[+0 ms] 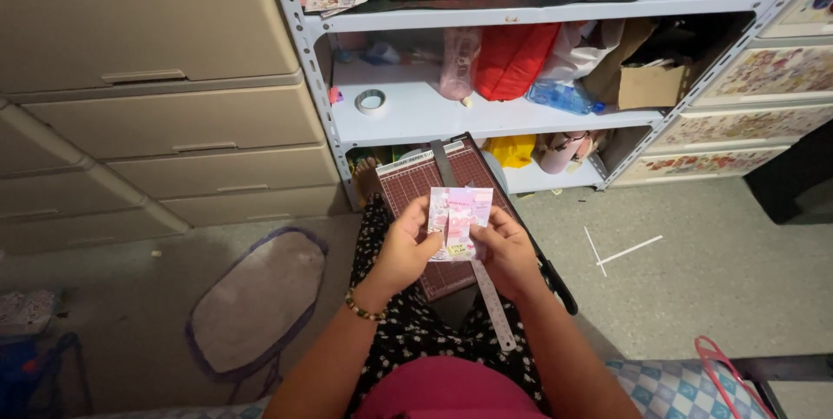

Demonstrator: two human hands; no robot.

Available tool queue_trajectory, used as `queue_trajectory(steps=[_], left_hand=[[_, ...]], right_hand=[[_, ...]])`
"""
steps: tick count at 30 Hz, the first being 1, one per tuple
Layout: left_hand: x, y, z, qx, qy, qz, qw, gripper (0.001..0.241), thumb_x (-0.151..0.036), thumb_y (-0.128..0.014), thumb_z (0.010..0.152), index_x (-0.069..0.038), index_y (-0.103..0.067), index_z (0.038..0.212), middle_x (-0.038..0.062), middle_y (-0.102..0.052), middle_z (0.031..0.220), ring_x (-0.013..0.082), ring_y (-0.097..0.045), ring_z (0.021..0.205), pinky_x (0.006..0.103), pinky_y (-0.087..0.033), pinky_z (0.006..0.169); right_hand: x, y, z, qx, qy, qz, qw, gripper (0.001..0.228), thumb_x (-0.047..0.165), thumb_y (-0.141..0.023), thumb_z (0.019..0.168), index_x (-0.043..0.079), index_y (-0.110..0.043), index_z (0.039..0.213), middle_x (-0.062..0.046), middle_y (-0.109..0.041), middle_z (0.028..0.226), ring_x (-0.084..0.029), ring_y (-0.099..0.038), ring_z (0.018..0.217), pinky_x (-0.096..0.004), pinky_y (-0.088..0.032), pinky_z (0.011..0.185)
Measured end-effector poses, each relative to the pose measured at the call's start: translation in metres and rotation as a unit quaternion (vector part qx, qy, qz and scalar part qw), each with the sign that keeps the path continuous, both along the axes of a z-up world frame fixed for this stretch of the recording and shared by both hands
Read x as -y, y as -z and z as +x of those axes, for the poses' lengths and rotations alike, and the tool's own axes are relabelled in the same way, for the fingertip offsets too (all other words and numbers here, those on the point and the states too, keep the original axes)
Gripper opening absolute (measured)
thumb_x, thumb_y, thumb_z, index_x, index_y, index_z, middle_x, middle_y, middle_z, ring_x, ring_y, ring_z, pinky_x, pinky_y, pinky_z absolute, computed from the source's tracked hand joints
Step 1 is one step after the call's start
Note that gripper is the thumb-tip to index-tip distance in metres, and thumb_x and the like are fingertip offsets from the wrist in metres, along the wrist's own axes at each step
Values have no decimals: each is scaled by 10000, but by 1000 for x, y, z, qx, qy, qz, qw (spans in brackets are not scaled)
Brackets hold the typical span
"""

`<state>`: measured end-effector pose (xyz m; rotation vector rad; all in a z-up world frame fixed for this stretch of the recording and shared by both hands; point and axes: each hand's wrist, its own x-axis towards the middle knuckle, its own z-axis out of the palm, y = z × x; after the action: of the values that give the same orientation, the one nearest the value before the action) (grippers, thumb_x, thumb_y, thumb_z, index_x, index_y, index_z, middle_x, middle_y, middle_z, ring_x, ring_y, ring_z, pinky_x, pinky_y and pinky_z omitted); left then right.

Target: The person sits on the floor and uses a ruler and a yellow utility knife to cut small pieces of patterned paper on a red cutting mat. They measure and trim the paper into smaller rectangular shapes, occasionally placing the cut pieces on a nearby shelf.

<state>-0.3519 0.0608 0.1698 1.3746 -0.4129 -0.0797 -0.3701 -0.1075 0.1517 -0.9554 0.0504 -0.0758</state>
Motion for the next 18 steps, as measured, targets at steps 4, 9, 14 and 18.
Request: queue_trajectory(steps=[4, 9, 14, 18], left_hand=[[3, 4, 0, -15, 4, -9, 1000, 663, 109, -586, 804, 12, -488, 1452, 193, -714, 1196, 231, -639, 1151, 380, -535, 984], [3, 13, 7, -24, 9, -29, 999, 586, 113, -584, 834, -10, -541, 1405, 168, -721, 1137, 210, -653, 1025, 313, -594, 797], [0, 32, 16, -39, 16, -5, 999, 546, 85, -658, 844, -25, -558, 1370, 160, -714, 1139, 207, -657, 964, 292, -594, 716], [-8, 51, 28, -68, 9, 46, 997, 648, 111, -696, 826, -1, -476, 1426, 187, -674, 1176, 219, -651, 892, 259, -602, 631]], right_hand=[[2, 5, 3, -4, 1, -7, 1000, 224, -64, -639, 914, -12, -659, 1131, -72, -664, 795, -162, -694, 672, -285, -551, 622], [6, 24, 14, -8, 13, -8, 1000, 273, -79, -626, 908, -14, -656, 1171, -94, -685, 837, -175, -703, 678, -299, -563, 616], [-4, -5, 1, -22, 54, -46, 997, 256, -58, -672, 904, 17, -700, 1147, -42, -617, 782, -109, -601, 624, -234, -474, 559], [-2, 9, 3, -80, 90, -90, 989, 357, 5, -747, 896, -4, -699, 1249, -123, -660, 978, -205, -641, 839, -346, -548, 763]])
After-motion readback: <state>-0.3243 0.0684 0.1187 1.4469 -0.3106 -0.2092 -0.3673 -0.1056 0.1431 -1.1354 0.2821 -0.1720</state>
